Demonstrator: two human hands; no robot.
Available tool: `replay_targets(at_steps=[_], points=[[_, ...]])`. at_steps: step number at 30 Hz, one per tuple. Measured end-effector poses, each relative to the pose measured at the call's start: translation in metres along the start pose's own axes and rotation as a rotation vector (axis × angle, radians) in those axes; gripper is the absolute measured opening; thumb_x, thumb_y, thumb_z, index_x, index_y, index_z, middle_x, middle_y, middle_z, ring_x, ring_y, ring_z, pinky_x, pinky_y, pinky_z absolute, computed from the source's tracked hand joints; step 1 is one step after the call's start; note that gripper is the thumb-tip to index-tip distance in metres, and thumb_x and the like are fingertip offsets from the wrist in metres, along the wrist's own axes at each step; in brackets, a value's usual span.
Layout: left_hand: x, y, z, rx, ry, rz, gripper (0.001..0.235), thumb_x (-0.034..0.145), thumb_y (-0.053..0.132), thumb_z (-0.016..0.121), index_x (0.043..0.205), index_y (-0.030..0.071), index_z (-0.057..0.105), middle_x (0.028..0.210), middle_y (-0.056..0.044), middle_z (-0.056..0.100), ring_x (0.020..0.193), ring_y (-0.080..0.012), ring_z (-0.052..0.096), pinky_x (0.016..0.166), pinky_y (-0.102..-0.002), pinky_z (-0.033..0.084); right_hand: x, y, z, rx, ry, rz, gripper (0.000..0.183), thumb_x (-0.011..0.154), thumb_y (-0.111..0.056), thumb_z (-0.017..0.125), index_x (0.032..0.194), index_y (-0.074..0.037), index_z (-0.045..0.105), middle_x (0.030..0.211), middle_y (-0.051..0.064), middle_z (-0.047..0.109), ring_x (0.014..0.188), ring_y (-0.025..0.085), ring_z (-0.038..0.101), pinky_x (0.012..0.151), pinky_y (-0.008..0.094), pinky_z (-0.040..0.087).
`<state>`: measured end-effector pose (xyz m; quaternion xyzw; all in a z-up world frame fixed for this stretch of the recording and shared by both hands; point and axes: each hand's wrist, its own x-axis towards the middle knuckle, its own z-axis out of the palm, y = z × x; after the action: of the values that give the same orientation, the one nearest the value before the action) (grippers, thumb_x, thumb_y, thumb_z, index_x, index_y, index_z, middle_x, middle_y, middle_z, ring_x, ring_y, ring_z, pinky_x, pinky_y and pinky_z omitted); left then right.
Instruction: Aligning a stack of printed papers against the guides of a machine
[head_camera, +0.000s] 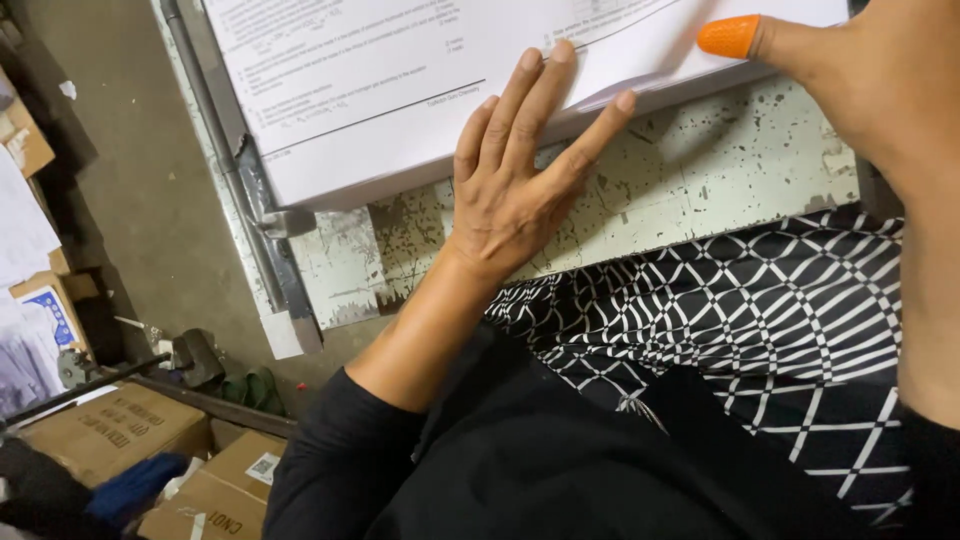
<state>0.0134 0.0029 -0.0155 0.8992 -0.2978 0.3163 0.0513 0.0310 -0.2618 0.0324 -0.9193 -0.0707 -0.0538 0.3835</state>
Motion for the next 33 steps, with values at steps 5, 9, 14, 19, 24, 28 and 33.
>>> replay_targets(at_steps=[5, 9, 14, 19, 24, 28, 33], points=[[-0.005, 0.002, -0.002, 0.031, -0.139, 0.011, 0.055, 0.111, 0.04, 0.075, 0.145, 0.035, 0.032, 0.15, -0.012, 0.041, 0.141, -0.0239, 0.047, 0.114, -0.036, 0.028, 0.003, -0.002, -0.004, -0.263, 0.06, 0.133, 0.056, 0.106, -0.041, 0.097, 0.114, 0.001, 0.06, 0.102, 0.011, 0.057, 0.084, 0.023, 0.049, 0.061, 0.039, 0.037], [0.007, 0.009, -0.018, -0.108, -0.036, -0.07, 0.035, 0.107, 0.023, 0.049, 0.142, 0.026, 0.05, 0.15, -0.007, 0.042, 0.141, -0.0233, 0.041, 0.113, -0.035, 0.03, 0.015, -0.03, -0.017, -0.229, 0.137, 0.015, 0.083, 0.077, -0.027, 0.094, 0.135, 0.008, 0.046, 0.128, 0.031, 0.049, 0.111, 0.045, 0.047, 0.088, 0.049, 0.038], [-0.002, 0.01, -0.012, -0.12, -0.04, -0.079, 0.039, 0.106, 0.031, 0.047, 0.145, 0.027, 0.044, 0.152, -0.005, 0.042, 0.144, -0.0213, 0.038, 0.114, -0.035, 0.03, 0.014, -0.058, -0.028, -0.066, -0.002, 0.261, 0.096, 0.071, -0.025, 0.085, 0.144, 0.002, 0.029, 0.143, 0.024, 0.033, 0.129, 0.041, 0.034, 0.105, 0.056, 0.028], [-0.003, 0.011, -0.015, -0.153, -0.045, -0.075, 0.043, 0.102, 0.039, 0.051, 0.144, 0.034, 0.042, 0.153, -0.009, 0.04, 0.143, -0.0266, 0.042, 0.11, -0.042, 0.033, 0.014, -0.058, -0.027, -0.138, 0.004, 0.301, 0.101, 0.069, -0.047, 0.082, 0.145, -0.003, 0.032, 0.142, 0.021, 0.037, 0.126, 0.042, 0.041, 0.099, 0.056, 0.036], [-0.003, 0.009, -0.007, -0.101, -0.023, -0.043, 0.048, 0.101, 0.032, 0.057, 0.145, 0.034, 0.038, 0.153, -0.008, 0.041, 0.143, -0.0258, 0.042, 0.113, -0.039, 0.03, 0.016, -0.043, -0.019, -0.168, 0.016, 0.276, 0.099, 0.071, -0.054, 0.077, 0.144, -0.004, 0.032, 0.145, 0.019, 0.035, 0.131, 0.037, 0.037, 0.102, 0.057, 0.029], [-0.001, 0.012, -0.014, -0.141, -0.105, -0.088, 0.055, 0.099, 0.027, 0.062, 0.148, 0.03, 0.036, 0.158, -0.009, 0.031, 0.148, -0.0272, 0.03, 0.119, -0.043, 0.027, 0.016, -0.049, -0.025, -0.117, -0.003, 0.299, 0.103, 0.068, -0.052, 0.08, 0.144, -0.003, 0.032, 0.146, 0.02, 0.032, 0.126, 0.043, 0.041, 0.097, 0.054, 0.038], [-0.001, 0.012, -0.013, -0.13, -0.107, -0.087, 0.054, 0.099, 0.027, 0.058, 0.148, 0.032, 0.035, 0.157, -0.009, 0.033, 0.147, -0.0272, 0.032, 0.118, -0.042, 0.026, 0.016, -0.044, -0.025, -0.073, -0.016, 0.288, 0.098, 0.07, -0.046, 0.078, 0.145, -0.004, 0.03, 0.148, 0.017, 0.031, 0.131, 0.035, 0.037, 0.099, 0.049, 0.037]])
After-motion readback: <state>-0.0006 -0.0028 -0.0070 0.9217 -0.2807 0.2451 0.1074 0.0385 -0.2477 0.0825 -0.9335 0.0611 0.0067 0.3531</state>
